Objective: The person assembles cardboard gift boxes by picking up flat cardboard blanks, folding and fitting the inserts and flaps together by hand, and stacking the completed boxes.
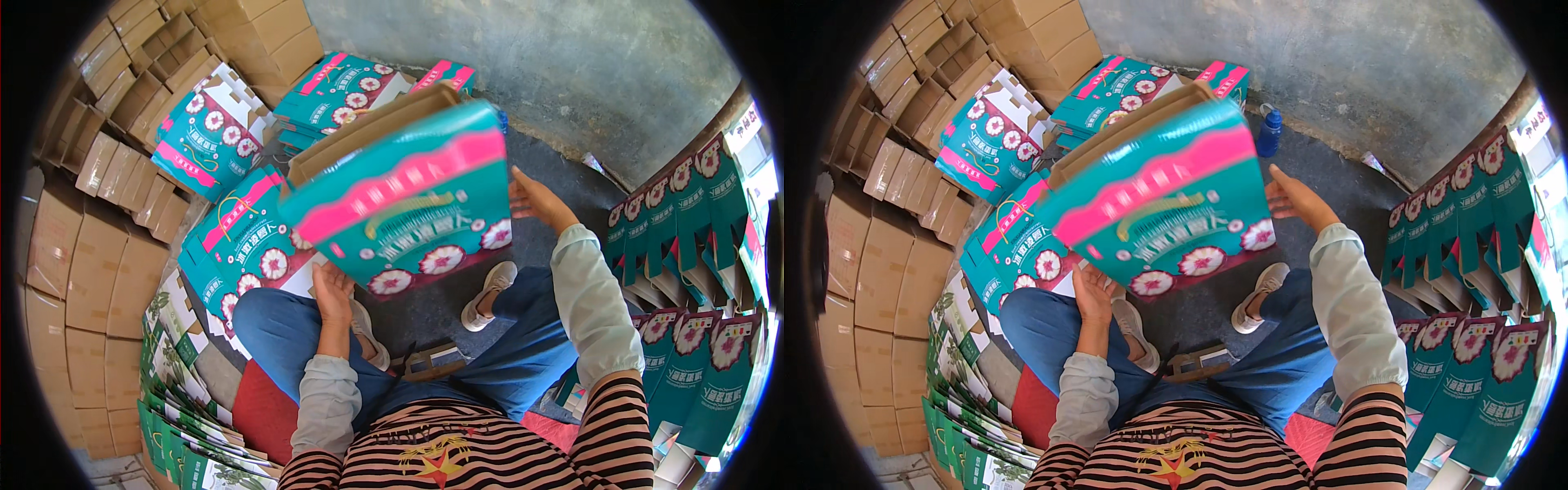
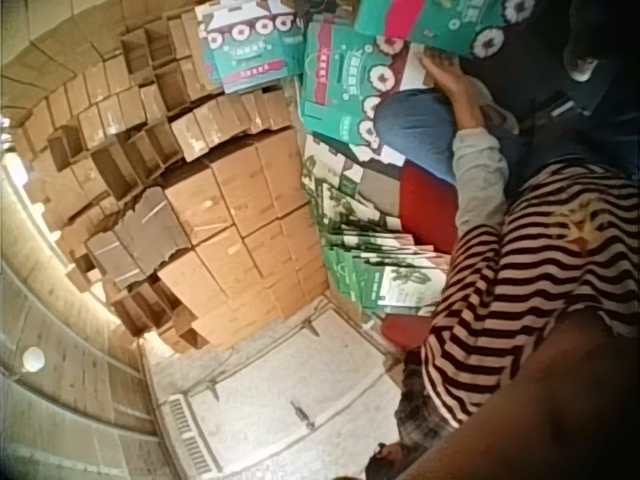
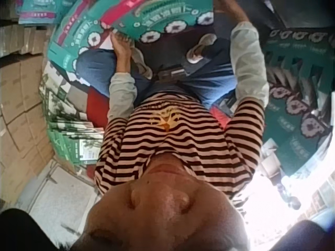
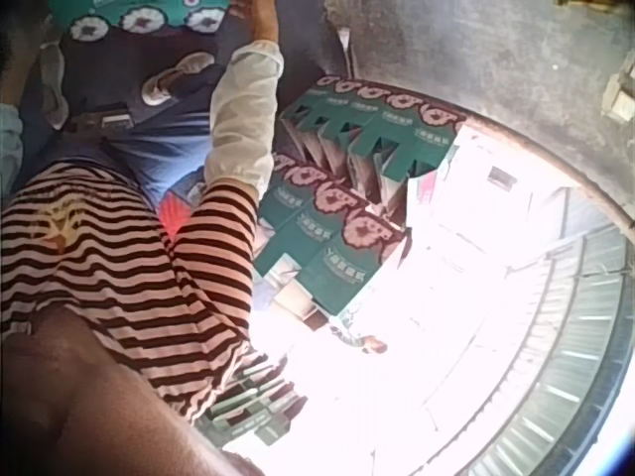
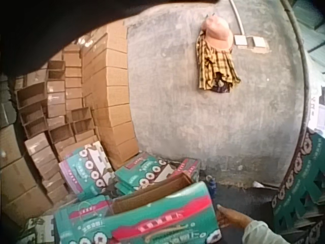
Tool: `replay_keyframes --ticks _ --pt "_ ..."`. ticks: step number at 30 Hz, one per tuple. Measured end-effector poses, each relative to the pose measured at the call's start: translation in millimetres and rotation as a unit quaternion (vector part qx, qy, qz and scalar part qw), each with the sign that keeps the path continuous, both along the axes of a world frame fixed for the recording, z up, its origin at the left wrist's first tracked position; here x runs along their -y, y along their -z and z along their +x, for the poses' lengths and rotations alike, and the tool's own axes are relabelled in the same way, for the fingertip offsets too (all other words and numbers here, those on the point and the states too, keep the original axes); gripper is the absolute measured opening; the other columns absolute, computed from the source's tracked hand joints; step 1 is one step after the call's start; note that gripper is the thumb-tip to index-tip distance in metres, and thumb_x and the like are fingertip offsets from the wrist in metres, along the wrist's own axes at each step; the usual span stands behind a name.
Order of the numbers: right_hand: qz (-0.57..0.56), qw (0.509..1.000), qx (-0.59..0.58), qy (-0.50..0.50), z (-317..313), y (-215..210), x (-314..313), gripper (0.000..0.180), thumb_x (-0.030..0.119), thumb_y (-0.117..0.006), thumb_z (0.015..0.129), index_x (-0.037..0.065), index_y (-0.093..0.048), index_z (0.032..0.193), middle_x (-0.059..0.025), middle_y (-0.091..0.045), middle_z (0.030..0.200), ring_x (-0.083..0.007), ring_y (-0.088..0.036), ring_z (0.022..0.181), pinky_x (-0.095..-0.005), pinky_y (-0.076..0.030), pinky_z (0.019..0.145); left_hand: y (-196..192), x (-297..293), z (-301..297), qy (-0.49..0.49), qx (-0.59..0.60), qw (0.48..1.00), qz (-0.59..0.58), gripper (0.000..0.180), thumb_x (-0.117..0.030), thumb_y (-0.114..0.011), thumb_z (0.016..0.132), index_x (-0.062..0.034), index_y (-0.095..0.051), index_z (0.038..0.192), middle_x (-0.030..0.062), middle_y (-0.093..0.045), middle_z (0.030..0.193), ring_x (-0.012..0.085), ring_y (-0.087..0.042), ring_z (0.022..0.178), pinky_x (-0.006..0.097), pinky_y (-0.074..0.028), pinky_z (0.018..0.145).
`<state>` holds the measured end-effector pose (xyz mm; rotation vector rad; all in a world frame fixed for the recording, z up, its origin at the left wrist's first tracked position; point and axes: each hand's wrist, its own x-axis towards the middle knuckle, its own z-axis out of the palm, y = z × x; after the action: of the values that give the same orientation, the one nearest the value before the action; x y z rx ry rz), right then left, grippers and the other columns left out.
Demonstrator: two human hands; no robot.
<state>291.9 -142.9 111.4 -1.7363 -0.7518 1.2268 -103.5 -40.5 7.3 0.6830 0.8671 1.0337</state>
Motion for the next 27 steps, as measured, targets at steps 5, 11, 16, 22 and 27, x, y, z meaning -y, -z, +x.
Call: replay_keyframes --ticks 5,11,16,22,27 --pt "0.117 0.959 0.2 -0.165 -13 24 -4 0.069 0.06 -0.033 0.087 0.004 -0.041 0.127 -0.0106 -0.052 0.12 -0.023 -0.052 0.106 -0.0353 -0.044 0.086 49 5 -18 0.025 0.173 0.982 -0.074 0.044 -0.038 -0.04 0.092 -0.0044 -0.045 0.12 0.0092 -0.057 0.104 0.0207 -0.057 0.092 0.031 -0.048 0.079" --pt "-0.027 0.994 0.014 -0.103 -11 31 -5 0.071 0.06 -0.032 0.087 0.004 -0.039 0.129 -0.017 -0.05 0.122 -0.0249 -0.053 0.106 -0.0363 -0.044 0.088 6 19 4 0.048 0.075 0.994 -0.062 0.042 -0.032 -0.044 0.091 -0.0031 -0.045 0.121 0.0107 -0.055 0.109 0.0207 -0.057 0.093 0.03 -0.048 0.08" --pt "-0.208 0.977 0.032 -0.032 -9 39 -16 0.072 0.063 -0.031 0.085 0.005 -0.046 0.124 -0.0187 -0.051 0.12 -0.0273 -0.053 0.105 -0.0399 -0.044 0.087 40 4 14 0.077 -0.317 0.925 0.194 0.052 -0.036 -0.036 0.093 0.0006 -0.038 0.129 0.0144 -0.05 0.119 0.0257 -0.05 0.108 0.034 -0.037 0.094" --pt "-0.086 0.825 0.498 -0.25 -26 57 -11 0.048 0.045 -0.05 0.08 0.005 -0.06 0.104 -0.0174 -0.055 0.113 -0.0329 -0.053 0.104 -0.0383 -0.044 0.084 31 9 34 0.105 -0.436 0.832 0.327 0.055 -0.042 -0.037 0.09 0.0035 -0.051 0.116 0.0243 -0.032 0.134 0.0357 -0.028 0.126 0.041 -0.024 0.103" --pt "-0.084 0.663 0.634 -0.389 -36 63 -23 0.021 0.023 -0.057 0.076 0.007 -0.065 0.085 -0.0121 -0.062 0.089 -0.0297 -0.059 0.091 -0.0396 -0.045 0.079 14 13 37 0.139 -0.497 0.755 0.405 0.059 -0.048 -0.047 0.084 0.0052 -0.058 0.106 0.0268 -0.032 0.133 0.0384 -0.031 0.124 0.043 -0.026 0.101"
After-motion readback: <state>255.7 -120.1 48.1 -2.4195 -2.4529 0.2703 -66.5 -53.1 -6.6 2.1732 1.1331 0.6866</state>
